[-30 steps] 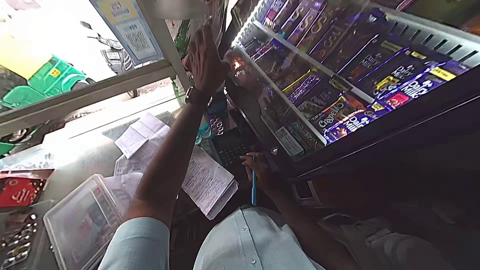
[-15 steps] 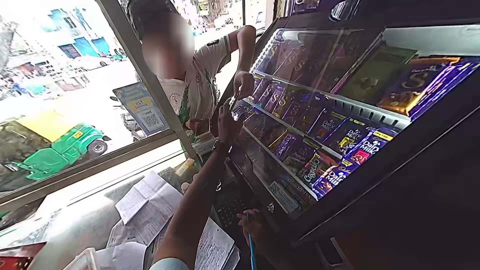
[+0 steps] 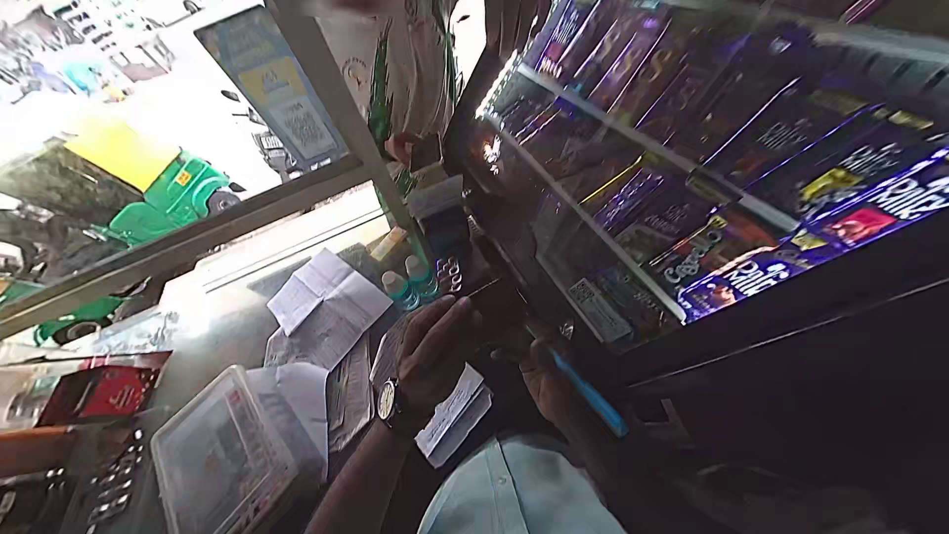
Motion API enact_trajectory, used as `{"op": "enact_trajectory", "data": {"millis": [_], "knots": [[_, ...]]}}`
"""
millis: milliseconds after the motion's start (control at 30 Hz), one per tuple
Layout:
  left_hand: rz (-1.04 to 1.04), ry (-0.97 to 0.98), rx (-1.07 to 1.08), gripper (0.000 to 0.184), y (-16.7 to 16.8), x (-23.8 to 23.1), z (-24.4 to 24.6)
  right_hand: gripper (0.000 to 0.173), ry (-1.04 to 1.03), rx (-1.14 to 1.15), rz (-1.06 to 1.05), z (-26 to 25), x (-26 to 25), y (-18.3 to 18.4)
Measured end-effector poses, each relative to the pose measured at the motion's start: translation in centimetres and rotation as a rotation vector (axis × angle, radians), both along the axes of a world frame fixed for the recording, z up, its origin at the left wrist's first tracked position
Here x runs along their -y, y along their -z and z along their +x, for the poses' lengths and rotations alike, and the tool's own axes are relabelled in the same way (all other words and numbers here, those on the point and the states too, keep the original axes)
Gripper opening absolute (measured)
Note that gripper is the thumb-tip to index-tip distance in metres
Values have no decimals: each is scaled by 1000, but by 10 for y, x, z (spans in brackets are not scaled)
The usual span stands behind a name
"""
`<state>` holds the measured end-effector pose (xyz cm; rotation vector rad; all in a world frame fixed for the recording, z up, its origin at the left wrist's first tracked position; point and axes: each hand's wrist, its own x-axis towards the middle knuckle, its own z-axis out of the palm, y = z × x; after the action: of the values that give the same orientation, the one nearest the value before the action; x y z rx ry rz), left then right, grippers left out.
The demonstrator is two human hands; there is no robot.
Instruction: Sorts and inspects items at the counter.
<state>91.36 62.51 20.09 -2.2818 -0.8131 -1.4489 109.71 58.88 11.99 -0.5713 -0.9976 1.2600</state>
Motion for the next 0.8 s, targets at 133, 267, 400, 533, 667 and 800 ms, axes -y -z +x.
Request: {"op": "enact_trajectory", "data": {"millis": [133, 267, 400, 533, 667, 800], "knots": [[-277, 68, 67, 22, 36, 50, -26, 46, -136, -15, -108, -11, -9, -41], [-831, 262, 434, 64, 39, 88, -50, 34, -64, 213, -120, -34, -5, -36], [-931, 326, 918, 53, 53, 109, -51, 20, -123, 173, -161, -59, 7, -23], [-910, 438, 1110, 45, 62, 118, -58, 11, -154, 152, -189, -76, 18, -20], [-905, 352, 1136, 40, 67, 125, -63, 11, -114, 210, -114, -82, 24, -18], [-869, 238, 1032, 40, 67, 123, -62, 10, -97, 198, -155, -83, 27, -18]]}}
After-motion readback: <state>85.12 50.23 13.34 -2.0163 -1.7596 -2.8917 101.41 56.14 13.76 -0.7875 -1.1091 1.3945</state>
